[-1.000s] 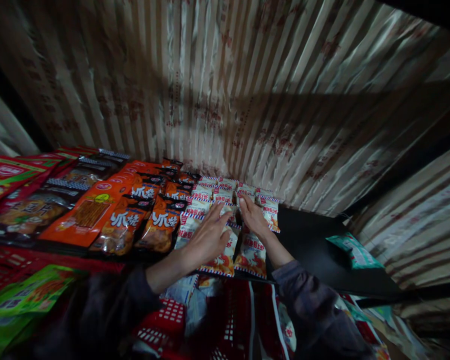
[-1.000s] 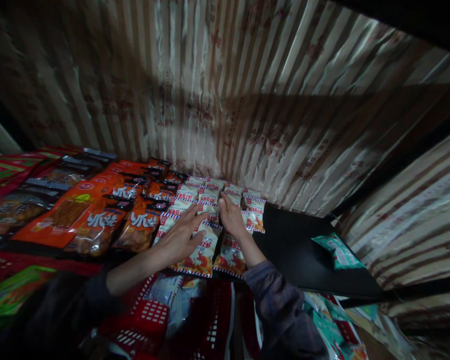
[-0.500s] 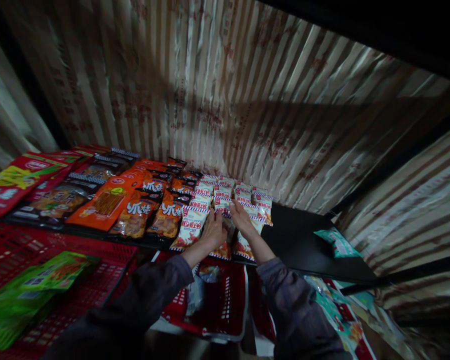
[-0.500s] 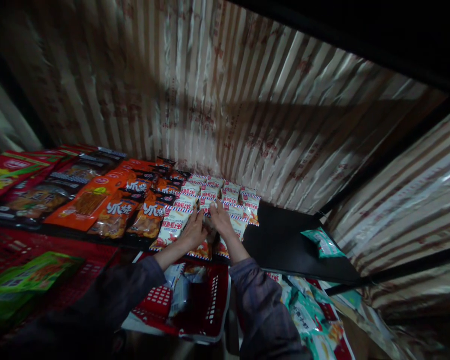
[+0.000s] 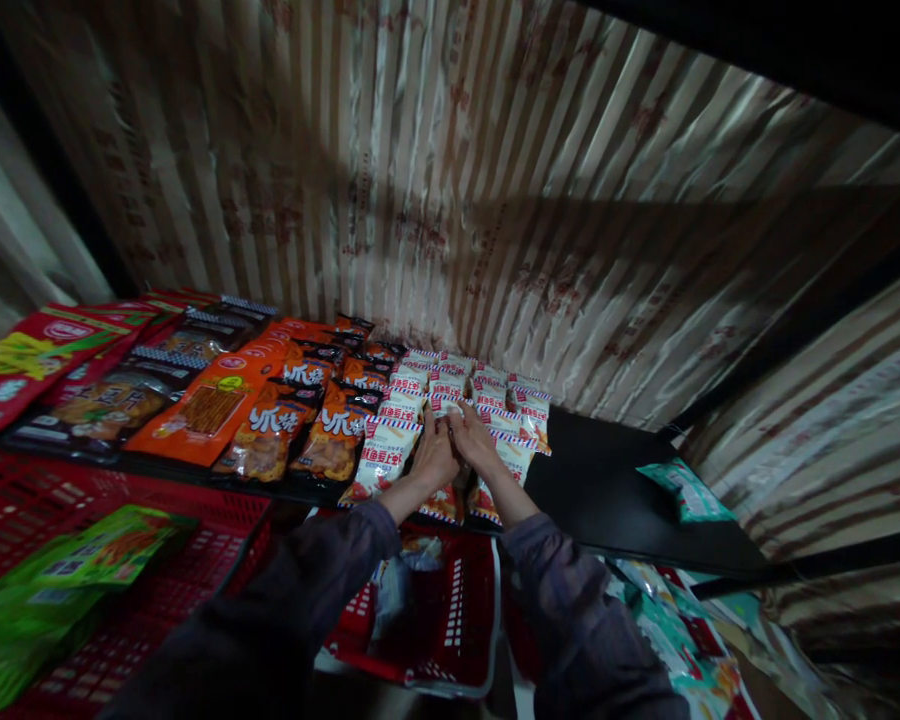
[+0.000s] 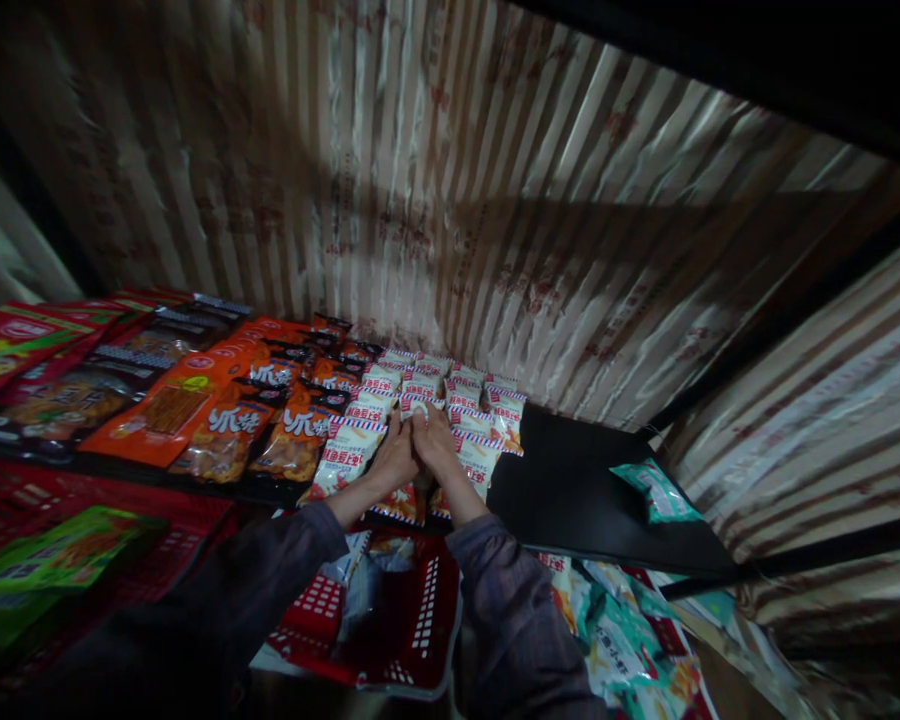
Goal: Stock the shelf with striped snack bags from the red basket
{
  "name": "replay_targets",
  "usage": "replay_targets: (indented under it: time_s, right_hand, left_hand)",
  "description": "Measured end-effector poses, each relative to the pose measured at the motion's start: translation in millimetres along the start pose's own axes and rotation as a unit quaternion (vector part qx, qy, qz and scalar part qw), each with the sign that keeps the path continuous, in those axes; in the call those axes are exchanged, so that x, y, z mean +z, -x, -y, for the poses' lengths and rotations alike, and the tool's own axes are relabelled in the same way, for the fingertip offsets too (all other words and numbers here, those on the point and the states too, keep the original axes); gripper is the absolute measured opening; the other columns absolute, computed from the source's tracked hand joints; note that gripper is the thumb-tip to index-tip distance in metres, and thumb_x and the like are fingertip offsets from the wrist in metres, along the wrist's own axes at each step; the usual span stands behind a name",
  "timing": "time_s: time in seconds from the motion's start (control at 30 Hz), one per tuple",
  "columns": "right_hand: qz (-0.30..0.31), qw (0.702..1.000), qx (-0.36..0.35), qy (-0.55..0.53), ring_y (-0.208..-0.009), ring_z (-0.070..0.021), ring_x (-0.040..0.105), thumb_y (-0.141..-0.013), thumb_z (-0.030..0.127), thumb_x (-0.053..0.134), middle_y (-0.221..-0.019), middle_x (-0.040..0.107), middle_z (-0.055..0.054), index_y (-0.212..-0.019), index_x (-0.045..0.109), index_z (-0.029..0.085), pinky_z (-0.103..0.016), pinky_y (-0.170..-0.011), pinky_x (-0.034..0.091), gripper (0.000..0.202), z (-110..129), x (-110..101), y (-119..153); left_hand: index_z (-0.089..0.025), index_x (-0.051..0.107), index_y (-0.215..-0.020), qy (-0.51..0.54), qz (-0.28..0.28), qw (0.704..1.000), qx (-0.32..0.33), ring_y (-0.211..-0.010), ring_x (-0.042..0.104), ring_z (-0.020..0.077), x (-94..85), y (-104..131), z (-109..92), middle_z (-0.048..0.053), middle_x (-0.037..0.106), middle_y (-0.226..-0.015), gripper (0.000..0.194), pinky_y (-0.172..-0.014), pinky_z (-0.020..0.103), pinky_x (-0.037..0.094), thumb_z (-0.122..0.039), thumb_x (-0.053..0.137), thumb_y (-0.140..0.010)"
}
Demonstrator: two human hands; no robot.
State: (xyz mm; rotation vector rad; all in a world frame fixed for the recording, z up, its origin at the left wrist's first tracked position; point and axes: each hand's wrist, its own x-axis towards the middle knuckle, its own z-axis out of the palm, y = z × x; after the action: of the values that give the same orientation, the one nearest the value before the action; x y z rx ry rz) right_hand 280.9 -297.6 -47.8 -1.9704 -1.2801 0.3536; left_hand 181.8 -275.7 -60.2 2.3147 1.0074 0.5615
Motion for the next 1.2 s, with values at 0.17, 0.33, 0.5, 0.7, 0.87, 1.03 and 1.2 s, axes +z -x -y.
replay_targets:
  time_s: [0.17, 0.33, 0.5, 0.7, 0.87, 1.03, 1.2]
  right_hand:
    - [-0.009, 1.000, -0.001, -0.008, -0.134, -0.0253, 0.044, -0.095, 0.049, 0.028, -0.140, 0.053, -0.012, -0.132, 0.052, 0.017, -0.045, -0.115, 0.028, 0.055, -6, -2, -4]
    - [-0.013, 1.000, -0.001, -0.009, -0.133, -0.0262, 0.045, -0.095, 0.051, 0.026, -0.138, 0.055, -0.013, -0.129, 0.055, 0.016, -0.045, -0.115, 0.027, 0.057, -7, -3, -3]
    - [-0.039, 0.999, -0.008, -0.019, -0.133, -0.0255, 0.046, -0.095, 0.050, 0.024, -0.139, 0.054, -0.016, -0.131, 0.053, 0.012, -0.044, -0.115, 0.026, 0.059, 0, -7, 5]
    - [-0.083, 0.993, -0.026, -0.076, -0.137, -0.0232, 0.041, -0.094, 0.057, 0.021, -0.145, 0.046, -0.016, -0.139, 0.044, 0.012, -0.043, -0.115, 0.027, 0.067, 4, -15, 47]
    - [-0.091, 0.989, 0.028, -0.109, -0.139, -0.0230, 0.037, -0.093, 0.060, 0.022, -0.147, 0.043, -0.016, -0.139, 0.043, 0.012, -0.043, -0.116, 0.027, 0.070, -3, 3, 95]
    - [-0.100, 0.984, 0.061, -0.136, -0.140, -0.0249, 0.034, -0.091, 0.061, 0.025, -0.147, 0.044, -0.015, -0.134, 0.050, 0.012, -0.045, -0.116, 0.024, 0.069, -9, 23, 110]
    - [-0.110, 0.984, 0.068, -0.127, -0.143, -0.0251, 0.029, -0.093, 0.057, 0.025, -0.146, 0.045, -0.015, -0.131, 0.054, 0.013, -0.046, -0.116, 0.022, 0.065, -10, 33, 106]
  left_hand:
    - [-0.011, 0.035, -0.139, 0.037, 0.002, 0.998, -0.049, -0.144, 0.027, 0.0290, -6.4, -3, -4, 0.022, 0.022, -0.156, 0.064, -0.114, 0.039, 0.034, -0.010, 0.055, -0.079]
    - [-0.011, 0.040, -0.133, 0.041, -0.005, 0.999, -0.017, -0.145, 0.024, 0.0264, -3.6, -3, -2, 0.021, 0.022, -0.156, 0.057, -0.115, 0.038, 0.033, -0.006, 0.054, -0.078]
    - [-0.007, 0.035, -0.136, 0.025, -0.019, 1.000, -0.005, -0.148, 0.011, 0.0280, 5.4, -2, 3, 0.023, 0.017, -0.157, 0.063, -0.119, 0.043, 0.025, -0.006, 0.054, -0.076]
    - [-0.002, 0.032, -0.142, -0.007, -0.019, 1.000, 0.024, -0.148, 0.003, 0.0291, 6.5, 2, 4, 0.025, 0.014, -0.157, 0.061, -0.120, 0.049, 0.015, -0.005, 0.042, -0.082]
    - [-0.004, 0.038, -0.140, -0.016, -0.034, 0.995, 0.095, -0.147, 0.011, 0.0268, 6.2, 21, 4, 0.022, 0.023, -0.156, 0.052, -0.119, 0.048, 0.022, -0.010, 0.034, -0.089]
    - [-0.006, 0.048, -0.133, -0.006, -0.099, 0.984, 0.146, -0.145, 0.022, 0.0267, 14.4, 54, 15, 0.021, 0.033, -0.152, 0.045, -0.116, 0.050, 0.031, -0.011, 0.033, -0.091]
    - [-0.006, 0.044, -0.136, -0.017, -0.075, 0.989, 0.126, -0.145, 0.022, 0.0292, 26.2, 73, 30, 0.023, 0.032, -0.152, 0.052, -0.114, 0.052, 0.033, -0.006, 0.040, -0.084]
